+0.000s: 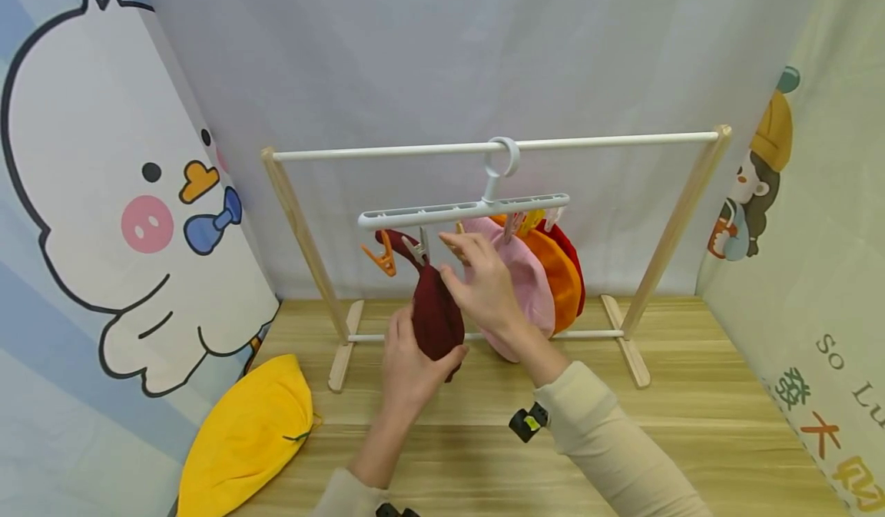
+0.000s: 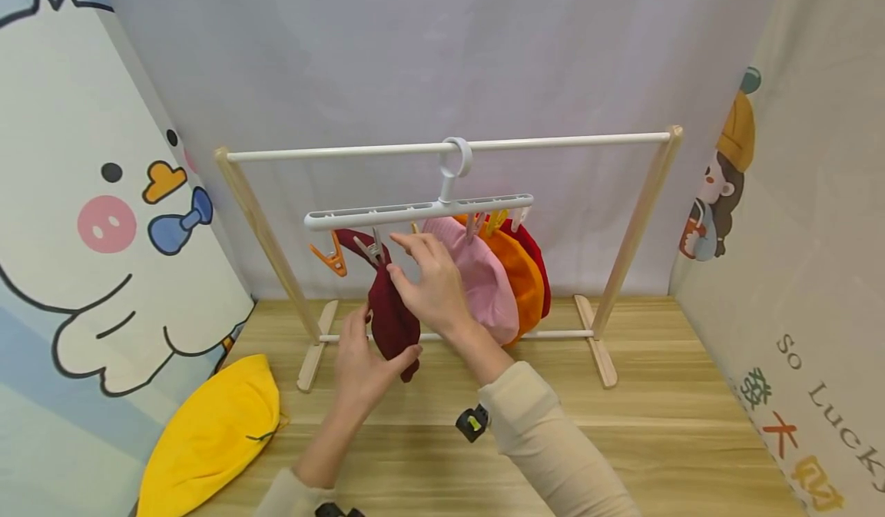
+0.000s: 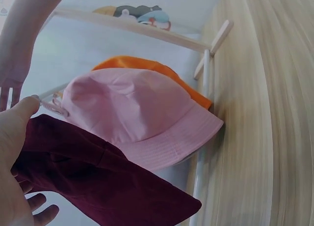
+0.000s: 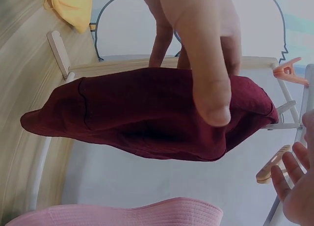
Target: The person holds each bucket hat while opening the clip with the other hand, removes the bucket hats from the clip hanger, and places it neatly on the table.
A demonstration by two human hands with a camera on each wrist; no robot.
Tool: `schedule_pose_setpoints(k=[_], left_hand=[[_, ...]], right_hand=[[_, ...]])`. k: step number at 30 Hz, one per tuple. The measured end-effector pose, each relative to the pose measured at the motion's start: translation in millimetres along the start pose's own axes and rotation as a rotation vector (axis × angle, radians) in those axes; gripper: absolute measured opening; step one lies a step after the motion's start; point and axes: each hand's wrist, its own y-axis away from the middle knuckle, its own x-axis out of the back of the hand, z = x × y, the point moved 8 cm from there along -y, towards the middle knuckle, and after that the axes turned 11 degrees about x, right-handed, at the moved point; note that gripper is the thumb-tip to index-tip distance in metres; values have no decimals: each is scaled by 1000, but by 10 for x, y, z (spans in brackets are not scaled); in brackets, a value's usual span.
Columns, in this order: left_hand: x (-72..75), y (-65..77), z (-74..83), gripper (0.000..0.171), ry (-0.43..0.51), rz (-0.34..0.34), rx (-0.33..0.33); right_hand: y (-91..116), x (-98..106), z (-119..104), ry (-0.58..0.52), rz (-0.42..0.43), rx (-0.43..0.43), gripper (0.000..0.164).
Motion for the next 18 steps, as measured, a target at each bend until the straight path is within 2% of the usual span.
schedule_pose_setpoints(k=[5, 12, 18], left_hand=[[-50, -4, 2, 94, -16, 1, 17], [-71, 0, -12, 88, 13, -5, 54], [-43, 10, 9, 75, 32, 35, 20]], right_hand=[[3, -22, -19, -11, 2, 12, 36], [6, -29, -33, -13, 7, 18, 36], [-1, -23, -39, -14, 8, 15, 36]])
